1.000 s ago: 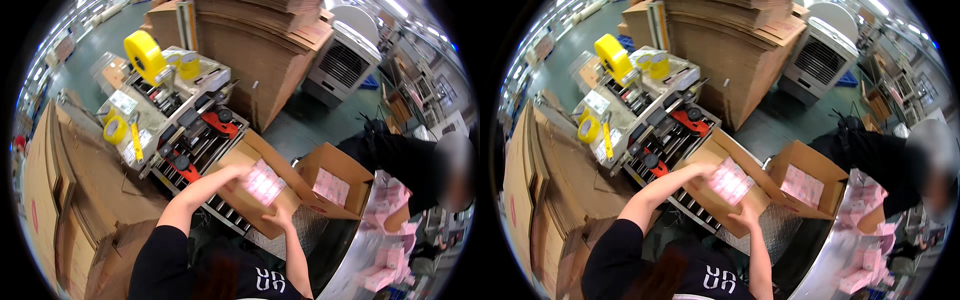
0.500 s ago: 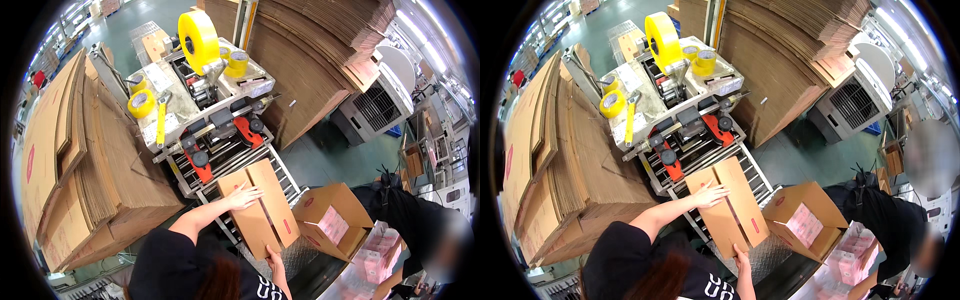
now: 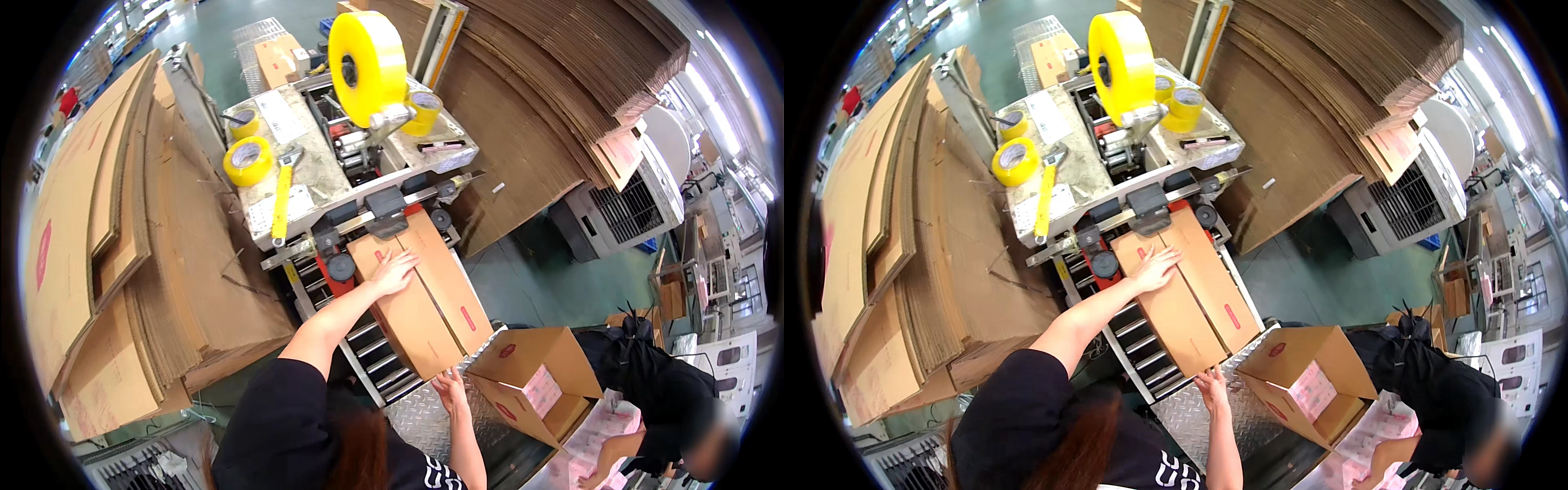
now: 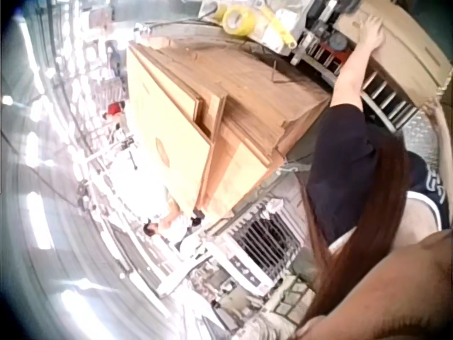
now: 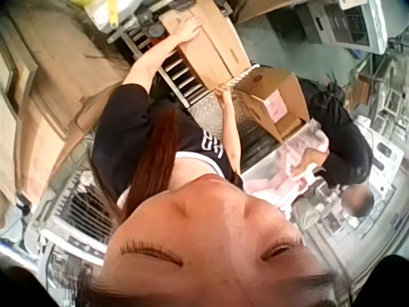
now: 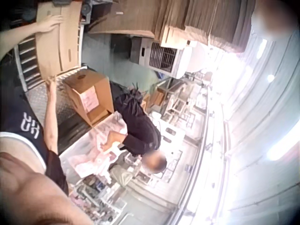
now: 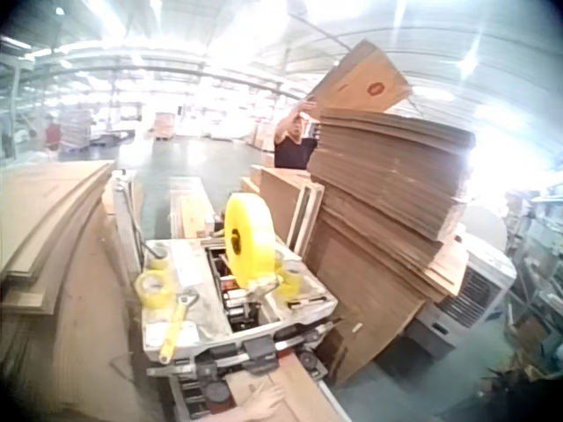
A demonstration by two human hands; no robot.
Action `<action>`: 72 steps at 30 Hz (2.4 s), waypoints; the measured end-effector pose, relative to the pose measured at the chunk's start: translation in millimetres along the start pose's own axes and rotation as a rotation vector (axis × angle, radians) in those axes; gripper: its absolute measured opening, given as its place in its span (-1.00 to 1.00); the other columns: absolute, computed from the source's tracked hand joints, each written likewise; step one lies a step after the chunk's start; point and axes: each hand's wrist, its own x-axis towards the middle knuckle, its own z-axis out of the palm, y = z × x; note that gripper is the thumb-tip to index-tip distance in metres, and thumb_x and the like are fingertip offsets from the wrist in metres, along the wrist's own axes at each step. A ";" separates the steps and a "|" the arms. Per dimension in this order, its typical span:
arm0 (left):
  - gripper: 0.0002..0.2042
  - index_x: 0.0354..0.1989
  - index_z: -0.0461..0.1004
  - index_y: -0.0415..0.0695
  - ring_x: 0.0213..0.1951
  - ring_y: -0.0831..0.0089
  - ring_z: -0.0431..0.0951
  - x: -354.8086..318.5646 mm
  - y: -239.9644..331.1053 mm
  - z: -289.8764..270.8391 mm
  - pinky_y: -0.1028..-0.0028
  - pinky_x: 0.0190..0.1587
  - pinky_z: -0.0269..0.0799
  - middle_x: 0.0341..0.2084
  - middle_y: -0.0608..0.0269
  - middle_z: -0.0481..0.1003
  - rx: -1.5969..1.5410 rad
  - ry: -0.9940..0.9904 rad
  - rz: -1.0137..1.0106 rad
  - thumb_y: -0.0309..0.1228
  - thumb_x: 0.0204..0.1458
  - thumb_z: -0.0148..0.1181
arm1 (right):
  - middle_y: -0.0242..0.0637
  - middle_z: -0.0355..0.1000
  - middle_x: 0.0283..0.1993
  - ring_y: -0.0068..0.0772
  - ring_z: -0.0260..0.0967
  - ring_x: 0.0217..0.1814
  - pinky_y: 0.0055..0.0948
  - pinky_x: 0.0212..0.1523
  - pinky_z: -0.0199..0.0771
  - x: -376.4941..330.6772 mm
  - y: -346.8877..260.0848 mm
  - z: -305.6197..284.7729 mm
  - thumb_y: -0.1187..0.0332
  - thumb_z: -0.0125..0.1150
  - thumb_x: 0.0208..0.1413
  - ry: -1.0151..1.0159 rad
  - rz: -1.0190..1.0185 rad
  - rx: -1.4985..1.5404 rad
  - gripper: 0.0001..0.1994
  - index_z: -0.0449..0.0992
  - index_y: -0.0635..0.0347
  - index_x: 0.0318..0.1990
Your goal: The person picks up flat cardboard sheets from a stack, folds them into boxes, fills the boxes with packages of tissues, and places the boxes onto a conveyor belt station.
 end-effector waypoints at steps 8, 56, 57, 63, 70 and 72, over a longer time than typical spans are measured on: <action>-0.75 -0.12 0.62 -0.03 -0.17 0.38 0.63 -161.1 200.6 -223.0 0.40 -0.09 0.56 -0.21 0.29 0.62 -0.241 0.062 0.369 -0.50 0.01 0.19 | -0.23 0.35 0.30 -0.31 0.21 0.39 -0.03 0.32 0.12 -23.7 59.0 56.5 0.43 0.13 0.20 -0.145 0.233 -0.130 -0.31 -0.01 0.06 0.45; -0.57 0.16 0.42 0.05 0.37 0.01 0.09 -350.3 332.5 -32.6 -0.21 0.34 -0.22 0.26 0.11 0.28 0.221 0.233 0.190 -0.30 0.06 0.14 | -0.20 0.49 -0.08 -0.13 0.36 0.14 0.06 0.36 0.06 -432.7 137.8 -215.7 0.14 0.29 0.06 1.185 -1.025 -1.234 -0.64 0.54 0.20 -0.10; -0.52 0.20 0.40 0.08 0.39 0.00 0.04 -362.0 339.7 -26.1 -0.24 0.35 -0.32 0.31 0.16 0.23 0.271 0.136 0.237 -0.22 0.06 0.18 | -0.15 0.43 0.14 -0.13 0.24 0.32 0.07 0.42 -0.06 -432.9 131.7 -212.5 0.10 0.19 0.13 1.178 -0.942 -1.280 -0.52 0.45 0.24 0.11; -0.68 -0.20 0.53 0.05 0.27 0.12 0.26 -387.9 311.6 -26.2 -0.20 0.31 -0.08 -0.01 0.42 0.48 0.064 0.013 0.681 -0.58 -0.18 0.21 | 0.05 0.30 0.24 0.00 0.18 0.33 0.04 0.33 0.05 -437.4 83.1 -228.3 -0.10 0.11 0.10 0.920 -0.462 -1.440 -0.26 0.25 0.32 0.27; -0.81 -0.65 0.39 -0.08 0.09 0.18 0.44 -339.0 384.5 -76.4 -0.10 0.35 -0.01 -0.47 0.37 0.49 -0.357 -0.414 0.825 -0.73 -0.31 0.08 | 0.08 0.54 -0.42 0.12 0.54 -0.33 -0.04 -0.25 0.53 -462.4 53.8 -315.7 -0.21 -0.02 0.20 1.321 -0.181 -1.486 -0.37 0.64 0.24 -0.45; -0.84 -0.67 0.38 -0.10 0.16 0.11 0.37 -342.8 385.7 -55.8 -0.11 0.34 0.00 -0.35 0.36 0.53 -0.560 -0.576 0.904 -0.69 -0.31 0.13 | 0.13 0.54 -0.40 0.13 0.54 -0.34 -0.03 -0.27 0.55 -451.9 67.6 -339.7 -0.20 -0.02 0.20 1.306 -0.115 -1.479 -0.38 0.63 0.28 -0.39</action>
